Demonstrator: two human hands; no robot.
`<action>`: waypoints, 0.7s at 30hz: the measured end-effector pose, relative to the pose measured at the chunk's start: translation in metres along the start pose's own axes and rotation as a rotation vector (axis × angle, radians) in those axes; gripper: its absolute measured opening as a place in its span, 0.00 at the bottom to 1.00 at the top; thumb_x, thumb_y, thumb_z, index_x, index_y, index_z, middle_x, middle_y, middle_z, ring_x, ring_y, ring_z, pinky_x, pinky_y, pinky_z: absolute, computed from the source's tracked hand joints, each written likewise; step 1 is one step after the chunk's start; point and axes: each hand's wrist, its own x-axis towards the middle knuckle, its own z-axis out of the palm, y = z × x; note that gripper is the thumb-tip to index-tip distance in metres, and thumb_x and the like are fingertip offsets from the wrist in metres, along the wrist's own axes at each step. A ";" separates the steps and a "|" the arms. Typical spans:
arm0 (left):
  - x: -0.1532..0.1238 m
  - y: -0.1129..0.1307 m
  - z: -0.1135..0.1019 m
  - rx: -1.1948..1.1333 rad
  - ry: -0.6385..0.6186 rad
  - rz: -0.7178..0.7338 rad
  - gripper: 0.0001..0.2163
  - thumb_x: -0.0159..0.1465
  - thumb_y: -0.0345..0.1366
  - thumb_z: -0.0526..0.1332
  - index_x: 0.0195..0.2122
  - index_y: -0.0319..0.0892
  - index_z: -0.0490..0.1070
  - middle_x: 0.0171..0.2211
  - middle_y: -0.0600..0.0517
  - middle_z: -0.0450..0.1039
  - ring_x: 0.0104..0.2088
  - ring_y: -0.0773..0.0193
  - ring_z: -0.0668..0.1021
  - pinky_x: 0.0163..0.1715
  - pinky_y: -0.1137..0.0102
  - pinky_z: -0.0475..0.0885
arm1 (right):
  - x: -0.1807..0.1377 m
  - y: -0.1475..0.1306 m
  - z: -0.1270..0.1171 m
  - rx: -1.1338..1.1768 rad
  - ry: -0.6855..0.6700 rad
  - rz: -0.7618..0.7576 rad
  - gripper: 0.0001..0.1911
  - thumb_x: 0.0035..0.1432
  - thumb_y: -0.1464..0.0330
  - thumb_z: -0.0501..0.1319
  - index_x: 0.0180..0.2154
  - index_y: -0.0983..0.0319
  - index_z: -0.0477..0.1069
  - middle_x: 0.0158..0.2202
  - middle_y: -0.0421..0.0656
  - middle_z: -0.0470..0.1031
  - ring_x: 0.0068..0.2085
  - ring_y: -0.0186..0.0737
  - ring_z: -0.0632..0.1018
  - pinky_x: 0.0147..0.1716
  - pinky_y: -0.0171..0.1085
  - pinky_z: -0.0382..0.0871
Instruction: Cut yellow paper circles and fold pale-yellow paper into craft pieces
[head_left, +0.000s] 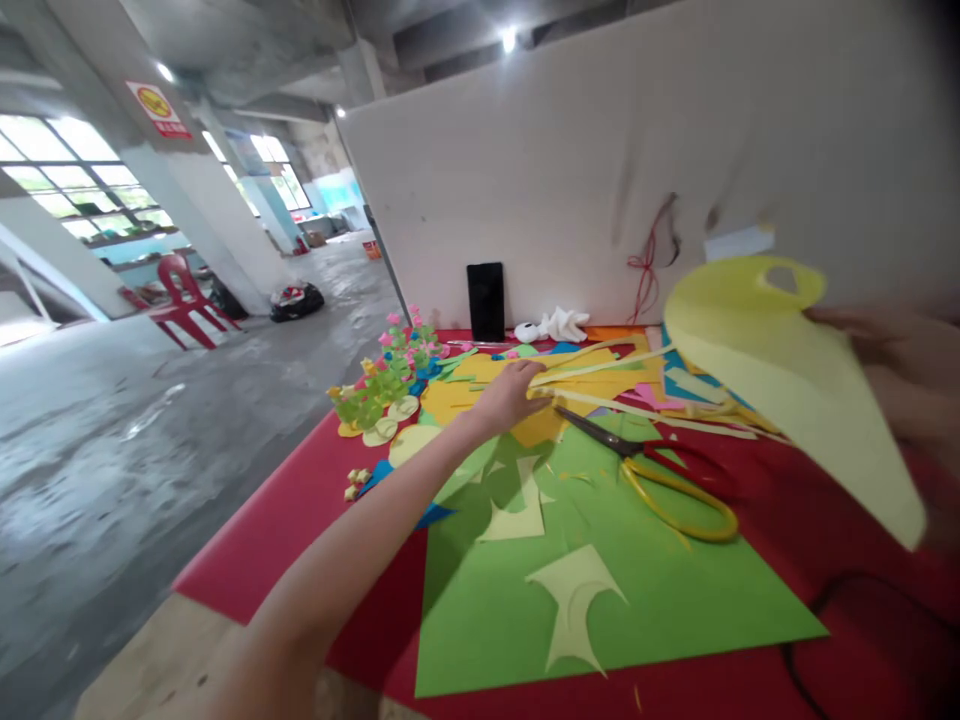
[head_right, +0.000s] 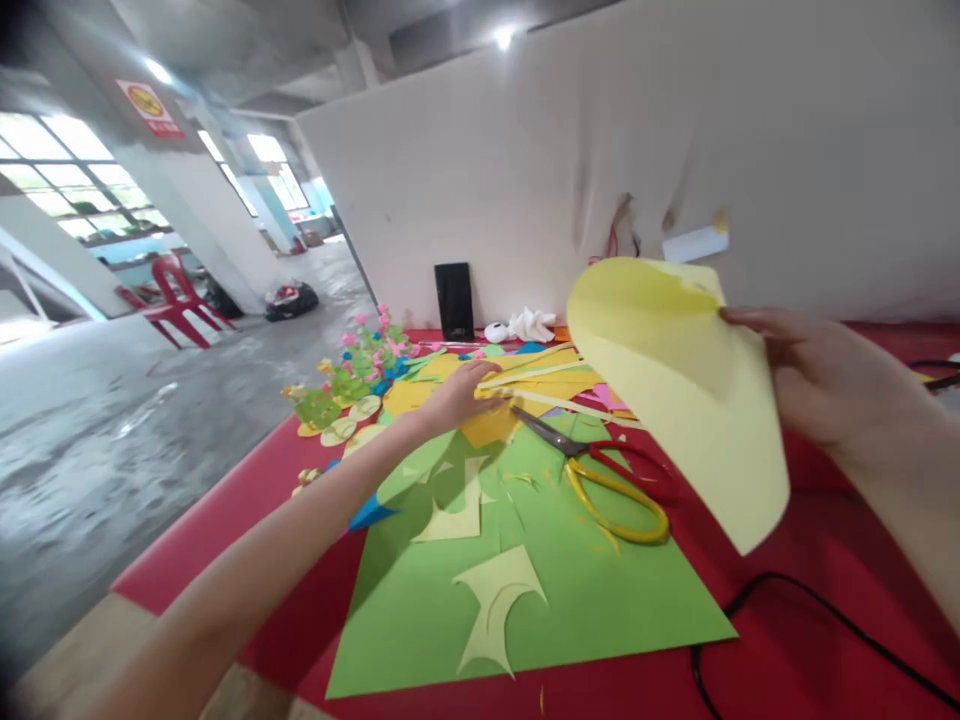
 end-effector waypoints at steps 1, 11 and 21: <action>0.009 -0.012 0.007 0.019 0.017 -0.013 0.14 0.63 0.38 0.55 0.49 0.40 0.65 0.49 0.45 0.66 0.45 0.59 0.73 0.43 0.58 0.71 | -0.001 -0.001 -0.001 0.046 -0.003 0.037 0.13 0.62 0.68 0.49 0.35 0.62 0.71 0.38 0.46 0.75 0.35 0.39 0.76 0.30 0.39 0.71; 0.033 -0.021 0.033 0.050 0.023 -0.084 0.14 0.63 0.38 0.55 0.49 0.39 0.65 0.48 0.46 0.67 0.44 0.60 0.73 0.42 0.59 0.71 | -0.015 0.002 0.001 0.041 -0.182 -0.050 0.07 0.48 0.67 0.67 0.32 0.60 0.74 0.28 0.37 0.76 0.27 0.30 0.74 0.22 0.27 0.67; -0.046 -0.005 -0.002 -0.128 0.111 0.019 0.12 0.63 0.38 0.55 0.46 0.39 0.67 0.47 0.46 0.68 0.44 0.60 0.73 0.44 0.58 0.70 | -0.023 0.003 0.005 0.000 -0.269 -0.024 0.10 0.44 0.62 0.69 0.30 0.56 0.73 0.26 0.35 0.77 0.24 0.32 0.75 0.18 0.25 0.66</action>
